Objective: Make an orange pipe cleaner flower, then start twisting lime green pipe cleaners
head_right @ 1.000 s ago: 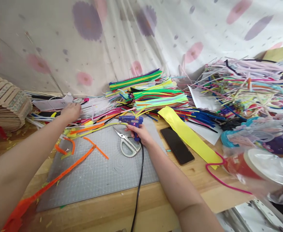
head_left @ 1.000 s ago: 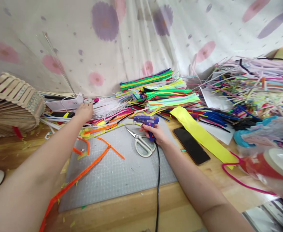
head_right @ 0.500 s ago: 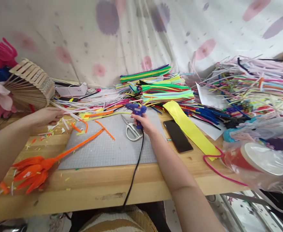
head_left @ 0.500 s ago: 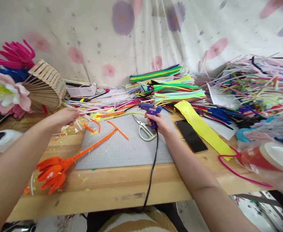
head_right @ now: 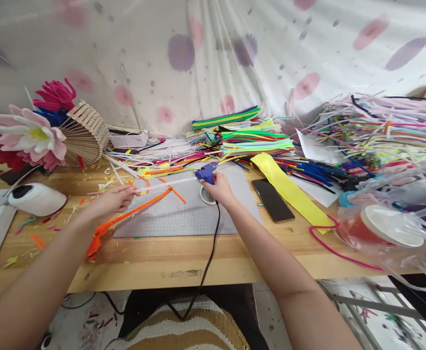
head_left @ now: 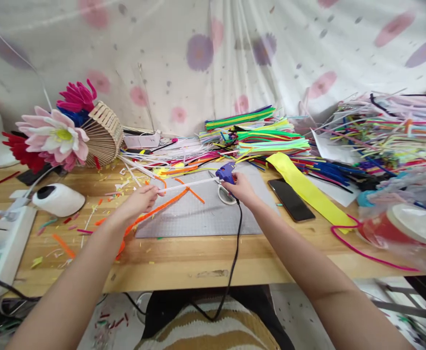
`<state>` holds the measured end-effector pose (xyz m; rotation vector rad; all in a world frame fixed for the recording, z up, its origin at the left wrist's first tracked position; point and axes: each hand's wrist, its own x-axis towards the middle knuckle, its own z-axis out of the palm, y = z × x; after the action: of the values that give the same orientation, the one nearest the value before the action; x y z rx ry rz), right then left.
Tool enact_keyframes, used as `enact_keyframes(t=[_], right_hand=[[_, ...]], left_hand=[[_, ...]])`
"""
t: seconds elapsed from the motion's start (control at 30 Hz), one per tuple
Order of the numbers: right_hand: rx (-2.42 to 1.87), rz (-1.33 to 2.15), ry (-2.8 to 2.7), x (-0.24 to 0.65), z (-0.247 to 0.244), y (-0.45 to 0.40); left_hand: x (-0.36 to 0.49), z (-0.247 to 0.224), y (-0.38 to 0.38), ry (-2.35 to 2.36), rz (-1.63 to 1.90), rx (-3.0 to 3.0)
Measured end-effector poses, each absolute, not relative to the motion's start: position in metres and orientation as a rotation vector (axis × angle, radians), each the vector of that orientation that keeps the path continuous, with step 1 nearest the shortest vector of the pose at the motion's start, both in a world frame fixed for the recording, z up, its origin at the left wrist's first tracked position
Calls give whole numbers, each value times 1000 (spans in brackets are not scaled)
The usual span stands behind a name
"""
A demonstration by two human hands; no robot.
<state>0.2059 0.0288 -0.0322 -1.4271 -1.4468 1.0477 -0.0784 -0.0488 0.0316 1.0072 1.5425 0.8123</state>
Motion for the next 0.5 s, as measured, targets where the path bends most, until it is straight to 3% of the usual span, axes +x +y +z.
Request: enact_keyframes(t=[0.33, 0.5], right_hand=[[-1546, 1121, -1339, 210, -33, 11], [-1649, 954, -1381, 217, -40, 17]], left_hand=[[-45, 21, -45, 1591, 857, 944], [-40, 15, -46, 1558, 882, 933]])
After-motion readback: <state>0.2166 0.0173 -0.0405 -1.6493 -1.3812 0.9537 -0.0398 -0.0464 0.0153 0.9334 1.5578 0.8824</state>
